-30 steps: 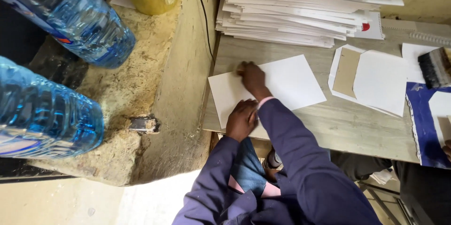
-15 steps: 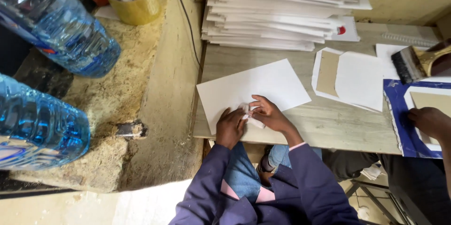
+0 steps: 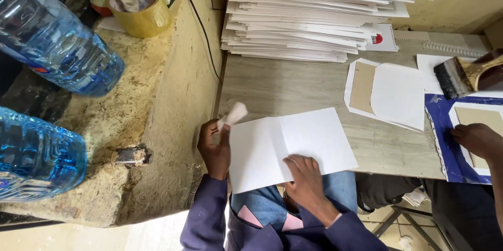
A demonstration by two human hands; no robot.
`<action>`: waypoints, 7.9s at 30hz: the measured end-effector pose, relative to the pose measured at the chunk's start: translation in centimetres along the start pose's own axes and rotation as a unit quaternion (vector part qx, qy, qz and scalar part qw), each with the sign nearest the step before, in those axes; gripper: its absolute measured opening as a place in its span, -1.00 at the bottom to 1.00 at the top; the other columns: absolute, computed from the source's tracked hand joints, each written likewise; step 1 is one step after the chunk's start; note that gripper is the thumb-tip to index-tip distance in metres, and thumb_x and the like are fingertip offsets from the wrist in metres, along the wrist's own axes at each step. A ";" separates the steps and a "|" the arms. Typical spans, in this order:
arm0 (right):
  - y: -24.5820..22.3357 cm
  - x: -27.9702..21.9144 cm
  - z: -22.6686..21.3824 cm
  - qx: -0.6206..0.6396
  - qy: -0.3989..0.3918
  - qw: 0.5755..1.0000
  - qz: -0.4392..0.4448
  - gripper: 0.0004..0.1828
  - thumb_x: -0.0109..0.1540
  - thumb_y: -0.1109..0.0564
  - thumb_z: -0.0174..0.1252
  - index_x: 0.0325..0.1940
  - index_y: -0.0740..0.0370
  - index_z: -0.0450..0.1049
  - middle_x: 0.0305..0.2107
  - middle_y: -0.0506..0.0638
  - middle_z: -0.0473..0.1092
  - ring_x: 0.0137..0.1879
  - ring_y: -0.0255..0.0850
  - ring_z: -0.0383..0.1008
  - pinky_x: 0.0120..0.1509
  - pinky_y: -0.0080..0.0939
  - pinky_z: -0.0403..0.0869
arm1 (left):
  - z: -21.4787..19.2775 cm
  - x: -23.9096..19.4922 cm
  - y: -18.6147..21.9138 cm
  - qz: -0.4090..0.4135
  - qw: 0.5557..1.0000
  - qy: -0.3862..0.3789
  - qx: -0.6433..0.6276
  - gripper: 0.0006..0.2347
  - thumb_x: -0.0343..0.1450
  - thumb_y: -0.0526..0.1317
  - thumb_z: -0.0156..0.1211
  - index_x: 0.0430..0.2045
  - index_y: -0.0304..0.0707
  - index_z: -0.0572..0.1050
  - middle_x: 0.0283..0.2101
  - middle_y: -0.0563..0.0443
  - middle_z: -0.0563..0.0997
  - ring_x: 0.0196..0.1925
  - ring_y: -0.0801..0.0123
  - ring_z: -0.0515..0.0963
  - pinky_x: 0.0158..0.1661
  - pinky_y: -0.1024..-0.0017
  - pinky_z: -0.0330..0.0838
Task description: Assembling paper folders by folding pre-cut sheets and pressing them together.
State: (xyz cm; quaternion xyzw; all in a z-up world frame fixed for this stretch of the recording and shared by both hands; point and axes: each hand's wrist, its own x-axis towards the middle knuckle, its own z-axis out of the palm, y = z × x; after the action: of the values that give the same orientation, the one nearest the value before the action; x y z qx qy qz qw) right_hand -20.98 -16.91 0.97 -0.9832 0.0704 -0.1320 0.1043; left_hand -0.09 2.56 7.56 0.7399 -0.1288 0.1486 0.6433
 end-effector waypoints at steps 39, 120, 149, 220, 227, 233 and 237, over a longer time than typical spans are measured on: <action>12.5 35.3 -24.9 0.719 0.291 0.585 0.237 -0.70 0.50 -0.03 -0.04 -0.24 0.12 0.40 -0.49 -0.06 0.41 -0.14 -0.06 0.73 -0.22 -0.20 0.66 | 4.6 -1.1 -8.5 0.114 0.979 -0.073 0.155 -0.80 0.48 -0.09 0.35 -0.23 -0.22 0.62 -0.19 -0.06 0.71 -0.19 0.09 0.66 -0.17 0.15 0.51; 16.9 0.0 -3.3 0.695 0.014 0.619 0.366 -0.41 0.21 0.29 0.06 0.36 0.23 0.49 -0.07 0.19 0.58 0.00 0.02 0.59 0.16 0.02 0.49 | 4.7 -7.8 3.6 -0.339 0.876 -0.222 -0.261 -0.66 0.37 -0.45 0.41 0.06 -0.39 0.65 -0.11 -0.10 0.79 -0.18 0.37 0.71 -0.13 0.44 0.64; 25.0 8.6 -12.6 0.533 -0.068 0.779 0.325 -0.72 0.17 0.23 0.48 -0.05 0.32 0.70 -0.34 0.07 0.62 -0.27 -0.18 0.65 -0.06 -0.16 0.62 | 7.0 12.0 -6.0 -0.229 0.855 -0.465 0.009 -0.67 0.29 -0.18 0.55 -0.12 -0.36 0.74 -0.19 -0.14 0.75 -0.07 0.23 0.66 0.07 0.28 0.50; 13.6 15.0 -4.5 -0.107 -0.180 0.944 0.255 0.16 0.29 -0.66 -0.02 0.63 0.29 0.21 0.52 0.52 0.13 0.63 0.49 0.07 0.69 0.39 -0.11 | 20.7 -3.2 -7.1 0.320 0.870 -0.214 0.308 -0.65 0.24 -0.29 0.21 -0.12 -0.13 0.75 0.01 -0.08 0.78 0.13 0.16 0.75 0.18 0.29 0.57; 12.7 13.2 -1.5 -0.140 -0.167 0.931 0.293 0.13 0.42 -0.66 -0.43 0.68 0.32 0.07 0.52 0.62 0.04 0.66 0.50 -0.03 0.70 0.40 -0.20 | 18.8 -0.8 -9.2 0.237 0.901 -0.288 0.220 -0.80 0.33 -0.22 0.17 -0.33 0.10 0.75 -0.09 0.17 0.80 0.08 0.32 0.76 0.09 0.41 0.62; 14.3 13.3 1.9 -0.227 -0.131 0.941 0.216 0.02 0.50 -0.52 -0.47 0.52 0.42 0.34 0.26 0.62 0.38 0.40 0.38 0.45 0.58 0.34 0.05 | 12.9 2.2 -6.5 0.349 0.866 -0.192 0.302 -0.56 0.39 -0.15 0.35 0.19 -0.24 0.57 0.29 -0.28 0.59 0.34 -0.14 0.54 0.32 -0.03 0.36; 18.7 17.4 0.6 -0.206 -0.167 0.948 0.175 -0.18 0.40 -0.47 -0.13 0.23 0.29 0.60 -0.11 0.33 0.63 0.04 0.23 0.64 0.10 0.27 0.43 | 13.9 2.1 -8.1 0.292 0.880 -0.184 0.325 -0.64 0.44 -0.15 0.24 0.10 -0.31 0.64 0.17 -0.29 0.66 0.26 -0.14 0.62 0.28 0.00 0.46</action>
State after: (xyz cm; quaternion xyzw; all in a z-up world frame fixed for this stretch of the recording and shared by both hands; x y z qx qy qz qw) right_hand -6.24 -37.81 0.54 -0.9634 0.2488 0.0713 -0.0693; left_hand 5.73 -10.07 -0.80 0.8501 -0.4000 0.2245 0.2586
